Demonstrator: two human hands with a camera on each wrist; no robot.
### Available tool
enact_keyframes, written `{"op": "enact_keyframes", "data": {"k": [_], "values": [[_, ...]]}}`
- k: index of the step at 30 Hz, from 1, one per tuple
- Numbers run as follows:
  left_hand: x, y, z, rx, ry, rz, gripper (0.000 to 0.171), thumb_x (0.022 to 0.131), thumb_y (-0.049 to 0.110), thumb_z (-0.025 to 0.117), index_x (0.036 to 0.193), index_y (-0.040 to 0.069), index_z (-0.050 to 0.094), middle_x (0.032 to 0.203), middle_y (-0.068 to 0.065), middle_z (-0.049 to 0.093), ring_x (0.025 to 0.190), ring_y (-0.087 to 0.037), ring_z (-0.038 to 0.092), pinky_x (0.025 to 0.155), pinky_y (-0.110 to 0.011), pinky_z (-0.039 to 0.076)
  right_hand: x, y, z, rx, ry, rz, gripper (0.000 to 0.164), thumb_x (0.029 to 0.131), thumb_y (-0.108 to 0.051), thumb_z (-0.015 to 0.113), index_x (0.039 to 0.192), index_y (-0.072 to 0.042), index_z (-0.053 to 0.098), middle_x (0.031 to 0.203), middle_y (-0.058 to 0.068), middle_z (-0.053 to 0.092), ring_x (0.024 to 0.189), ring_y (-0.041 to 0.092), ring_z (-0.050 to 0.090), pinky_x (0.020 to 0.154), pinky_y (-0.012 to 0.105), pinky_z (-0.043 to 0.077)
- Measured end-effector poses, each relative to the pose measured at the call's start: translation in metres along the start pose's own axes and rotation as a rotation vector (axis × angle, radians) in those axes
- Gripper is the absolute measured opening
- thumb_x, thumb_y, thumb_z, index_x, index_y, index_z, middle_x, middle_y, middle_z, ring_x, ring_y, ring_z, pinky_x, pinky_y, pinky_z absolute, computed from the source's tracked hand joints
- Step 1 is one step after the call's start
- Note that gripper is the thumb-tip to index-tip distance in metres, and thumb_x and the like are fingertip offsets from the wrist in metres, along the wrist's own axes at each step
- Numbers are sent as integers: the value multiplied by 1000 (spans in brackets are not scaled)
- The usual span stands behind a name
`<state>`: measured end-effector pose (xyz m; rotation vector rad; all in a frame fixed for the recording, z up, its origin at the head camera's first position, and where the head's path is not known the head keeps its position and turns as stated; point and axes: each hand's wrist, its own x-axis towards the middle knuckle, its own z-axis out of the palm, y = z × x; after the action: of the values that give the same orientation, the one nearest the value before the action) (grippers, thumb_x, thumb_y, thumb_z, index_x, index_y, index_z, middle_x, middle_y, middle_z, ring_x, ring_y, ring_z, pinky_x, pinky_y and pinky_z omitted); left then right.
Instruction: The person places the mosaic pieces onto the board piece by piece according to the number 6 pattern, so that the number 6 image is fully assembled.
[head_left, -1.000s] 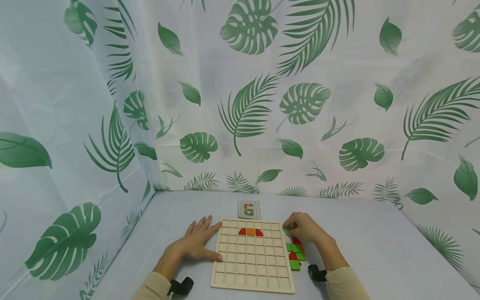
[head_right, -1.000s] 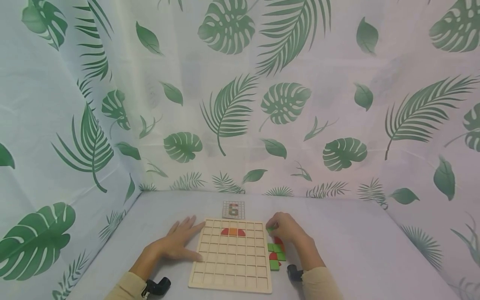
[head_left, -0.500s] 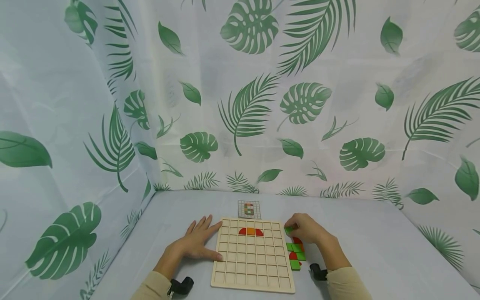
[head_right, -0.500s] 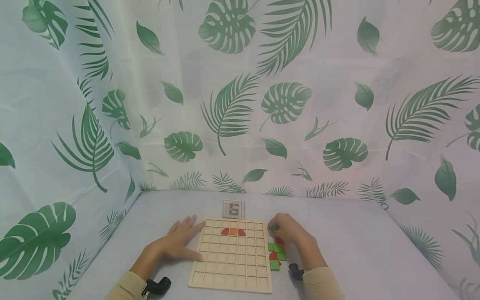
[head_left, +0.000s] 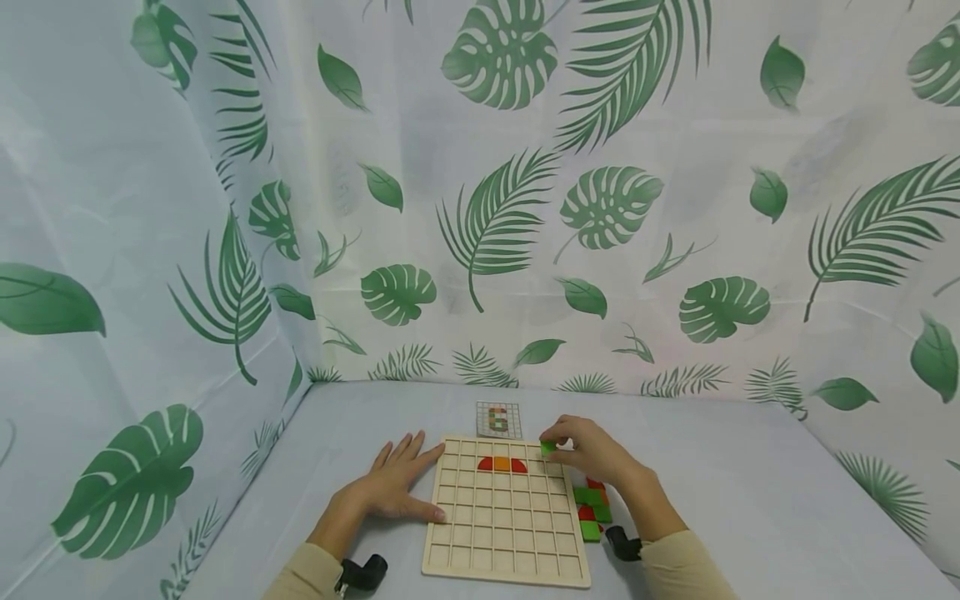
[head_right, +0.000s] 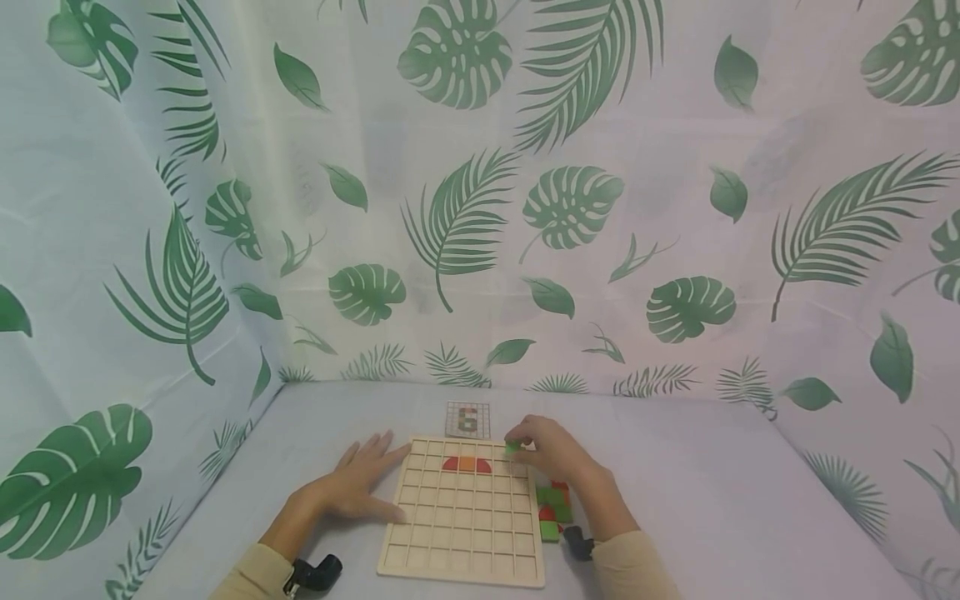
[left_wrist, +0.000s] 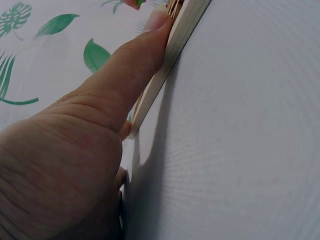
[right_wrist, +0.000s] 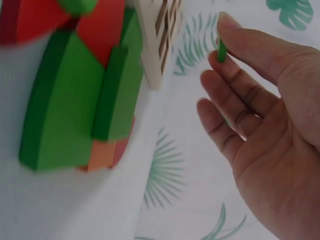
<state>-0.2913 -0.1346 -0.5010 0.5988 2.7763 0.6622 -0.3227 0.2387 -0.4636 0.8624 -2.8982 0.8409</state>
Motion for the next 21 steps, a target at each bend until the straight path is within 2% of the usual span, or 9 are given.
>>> {"op": "enact_keyframes", "data": {"k": [4, 12, 21], "values": [[0, -1, 0, -3, 2, 4, 114, 73, 76, 78, 165, 27, 31, 175, -17, 9, 163, -39, 3, 129, -65, -1, 5, -8, 5, -17, 2, -34, 26, 91, -18, 81, 115, -9, 78, 103, -8, 70, 97, 16, 63, 83, 32, 58], [0, -1, 1, -12, 1, 4, 115, 73, 77, 78, 165, 27, 31, 175, -17, 9, 163, -38, 2, 129, -65, -2, 16, -24, 12, -46, -37, -101, 25, 91, -18, 82, 113, -9, 77, 103, -7, 69, 97, 17, 64, 85, 38, 60], [1, -2, 2, -7, 0, 5, 114, 73, 76, 79, 165, 28, 31, 176, -16, 9, 163, -39, 2, 129, -65, -2, 26, -38, 22, -58, -66, -127, 24, 89, -22, 83, 110, -10, 80, 100, -8, 72, 94, 16, 68, 84, 38, 61]]}}
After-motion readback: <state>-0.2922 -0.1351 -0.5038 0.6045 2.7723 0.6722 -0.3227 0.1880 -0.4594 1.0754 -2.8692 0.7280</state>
